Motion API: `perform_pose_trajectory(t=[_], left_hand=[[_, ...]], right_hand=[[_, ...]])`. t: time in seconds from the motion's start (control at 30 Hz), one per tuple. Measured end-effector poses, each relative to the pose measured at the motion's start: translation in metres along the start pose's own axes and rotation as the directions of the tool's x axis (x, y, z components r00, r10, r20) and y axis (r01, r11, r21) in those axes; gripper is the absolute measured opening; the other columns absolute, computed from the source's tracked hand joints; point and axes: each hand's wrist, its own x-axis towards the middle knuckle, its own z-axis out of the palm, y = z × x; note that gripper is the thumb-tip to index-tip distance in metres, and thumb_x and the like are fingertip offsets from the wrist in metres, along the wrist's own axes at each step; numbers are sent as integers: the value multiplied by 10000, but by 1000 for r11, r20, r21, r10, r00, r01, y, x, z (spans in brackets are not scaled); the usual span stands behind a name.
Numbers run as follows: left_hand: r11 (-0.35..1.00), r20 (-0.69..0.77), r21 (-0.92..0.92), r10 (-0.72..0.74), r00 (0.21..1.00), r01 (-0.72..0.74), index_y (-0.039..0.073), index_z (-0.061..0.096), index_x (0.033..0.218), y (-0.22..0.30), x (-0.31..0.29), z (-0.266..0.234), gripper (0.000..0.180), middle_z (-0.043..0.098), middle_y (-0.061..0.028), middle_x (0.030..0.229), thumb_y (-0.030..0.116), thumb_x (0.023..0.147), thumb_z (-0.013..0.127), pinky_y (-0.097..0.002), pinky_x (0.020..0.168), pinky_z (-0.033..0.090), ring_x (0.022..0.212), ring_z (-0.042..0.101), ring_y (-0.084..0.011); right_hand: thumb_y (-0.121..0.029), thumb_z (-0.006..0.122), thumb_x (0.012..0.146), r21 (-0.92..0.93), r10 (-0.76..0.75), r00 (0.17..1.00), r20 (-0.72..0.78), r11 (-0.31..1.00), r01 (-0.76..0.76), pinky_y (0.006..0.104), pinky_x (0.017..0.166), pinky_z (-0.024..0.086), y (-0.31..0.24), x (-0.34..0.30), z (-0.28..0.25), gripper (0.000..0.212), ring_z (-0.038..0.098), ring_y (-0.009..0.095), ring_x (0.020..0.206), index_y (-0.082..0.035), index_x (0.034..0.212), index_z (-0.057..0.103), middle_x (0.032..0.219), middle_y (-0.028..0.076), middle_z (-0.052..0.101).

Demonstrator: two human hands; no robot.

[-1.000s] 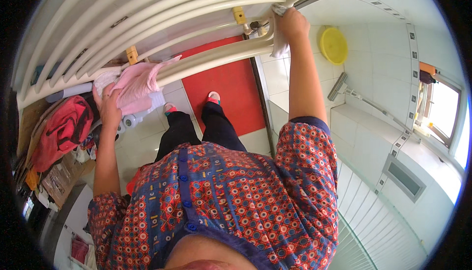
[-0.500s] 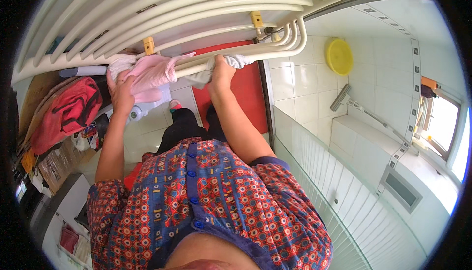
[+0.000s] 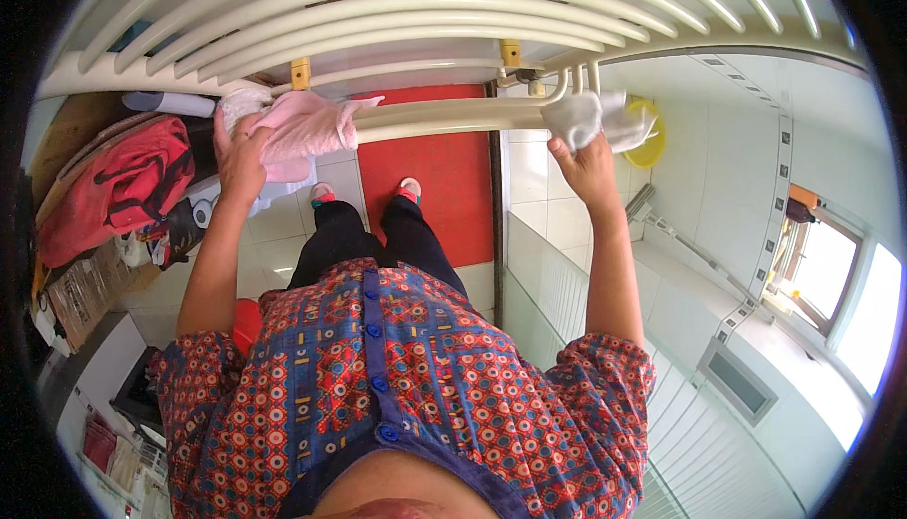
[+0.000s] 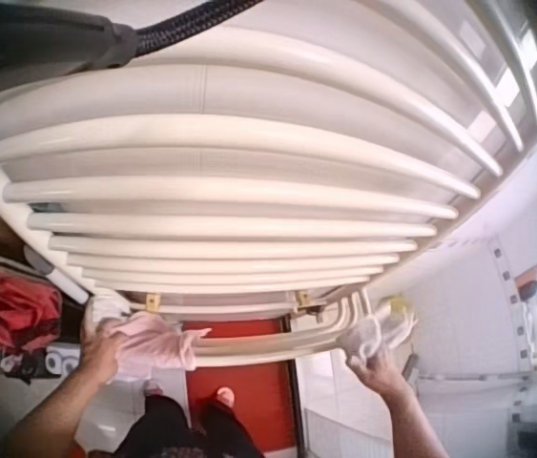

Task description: The person wipes a white wall-mounted radiator with a cloth, then cleans the tiled walls and the glass door of a shower enclosure. The person uses a cloth to wipe the surfaces in a systematic manner.

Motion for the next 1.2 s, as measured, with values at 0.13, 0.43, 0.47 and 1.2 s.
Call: perform_pose_trajectory(t=[0.13,0.43,0.47,1.2], left_hand=[[999,-31,-25,26,999,-27,164,677,1052,-4,0,2,448,534,-52,1283,-74,683,589,-510,1123,200,1356,216,-444],[999,-82,-23,20,996,-22,141,691,983,-6,-2,7,276,551,-56,1267,21,746,613,-508,1117,214,1348,242,-437],[1000,-81,-17,15,997,-16,138,690,974,-5,-2,5,253,553,-56,1264,34,758,608,-507,1117,214,1349,241,-437],[999,-130,-31,-26,991,22,145,704,940,-4,3,11,168,558,-35,1257,137,831,576,-501,1116,228,1354,246,-413]], right_hand=[[-303,562,909,-350,-128,991,35,927,132,439,939,372,19,16,64,280,545,334,1013,-76,1034,670,1050,134,624],[-188,670,814,277,-250,885,393,950,145,368,746,500,-112,72,188,235,623,304,853,-55,1006,639,902,132,646],[-200,660,839,287,-134,844,519,958,-24,352,748,497,-82,84,177,230,623,279,856,-39,1001,638,901,137,646],[-405,463,889,-444,371,586,721,896,-22,426,958,439,90,127,99,468,598,343,1081,-40,1097,670,1155,196,634]])
